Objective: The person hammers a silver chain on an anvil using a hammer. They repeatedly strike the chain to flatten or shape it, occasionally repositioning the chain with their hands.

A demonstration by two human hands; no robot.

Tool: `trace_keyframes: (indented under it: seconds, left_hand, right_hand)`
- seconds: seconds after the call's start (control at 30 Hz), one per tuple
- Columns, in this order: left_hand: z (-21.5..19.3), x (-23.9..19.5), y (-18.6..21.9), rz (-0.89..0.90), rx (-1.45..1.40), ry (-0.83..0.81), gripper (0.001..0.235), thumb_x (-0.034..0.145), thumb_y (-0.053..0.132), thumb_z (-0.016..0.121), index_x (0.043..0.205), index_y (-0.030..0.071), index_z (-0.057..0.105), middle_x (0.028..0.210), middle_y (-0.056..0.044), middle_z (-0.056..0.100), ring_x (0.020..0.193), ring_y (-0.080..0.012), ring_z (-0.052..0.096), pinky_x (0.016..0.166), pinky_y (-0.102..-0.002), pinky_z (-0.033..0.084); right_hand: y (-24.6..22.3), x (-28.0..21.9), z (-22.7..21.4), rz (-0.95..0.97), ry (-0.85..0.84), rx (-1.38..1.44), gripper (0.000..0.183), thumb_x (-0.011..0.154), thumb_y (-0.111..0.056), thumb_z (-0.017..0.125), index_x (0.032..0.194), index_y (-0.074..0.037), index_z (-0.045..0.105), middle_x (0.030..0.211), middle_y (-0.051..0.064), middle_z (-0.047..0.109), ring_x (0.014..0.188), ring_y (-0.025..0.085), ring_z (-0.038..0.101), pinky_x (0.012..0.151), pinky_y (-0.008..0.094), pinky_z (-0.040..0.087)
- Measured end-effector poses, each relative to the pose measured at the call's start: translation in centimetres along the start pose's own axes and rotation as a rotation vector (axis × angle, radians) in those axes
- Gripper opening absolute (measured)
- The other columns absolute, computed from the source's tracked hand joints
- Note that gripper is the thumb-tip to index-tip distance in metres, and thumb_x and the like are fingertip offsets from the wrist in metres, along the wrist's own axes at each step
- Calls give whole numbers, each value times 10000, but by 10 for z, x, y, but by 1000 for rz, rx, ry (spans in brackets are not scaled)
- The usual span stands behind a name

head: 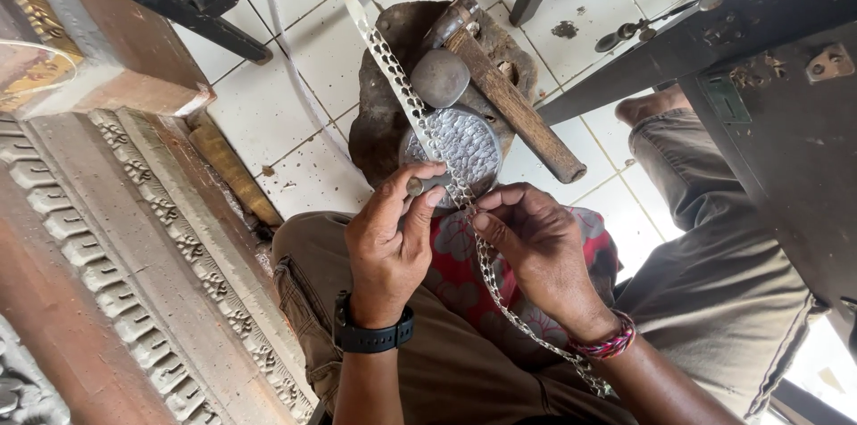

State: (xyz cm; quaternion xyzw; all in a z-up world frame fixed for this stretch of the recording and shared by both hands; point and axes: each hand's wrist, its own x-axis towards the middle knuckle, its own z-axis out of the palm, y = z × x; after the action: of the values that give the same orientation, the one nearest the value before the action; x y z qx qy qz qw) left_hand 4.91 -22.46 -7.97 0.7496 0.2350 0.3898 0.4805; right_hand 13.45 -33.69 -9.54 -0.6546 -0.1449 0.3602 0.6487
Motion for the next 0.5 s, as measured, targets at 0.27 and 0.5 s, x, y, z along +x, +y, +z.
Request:
trace_keyframes:
  seconds: [0.27,0.5]
  left_hand:
    - [-1,-2,-6,26,-17,-19,156,811,-8,586,966,-24,583,916,-174,652,894,-299,638,746,-350,539]
    - [-1,-1,-8,66,-14,-27,140,812,-12,580,949,-39,578,903,-179,648,875,-298,640,739,-347,541]
  right_hand:
    - [2,1,-2,-5,-20,4,140,756,3,646,880,40,592,629,133,604,614,122,580,521,231,509]
    - [1,2,-2,24,-16,42,148,755,-12,651,884,27,589,617,123,608,601,111,567,517,216,498]
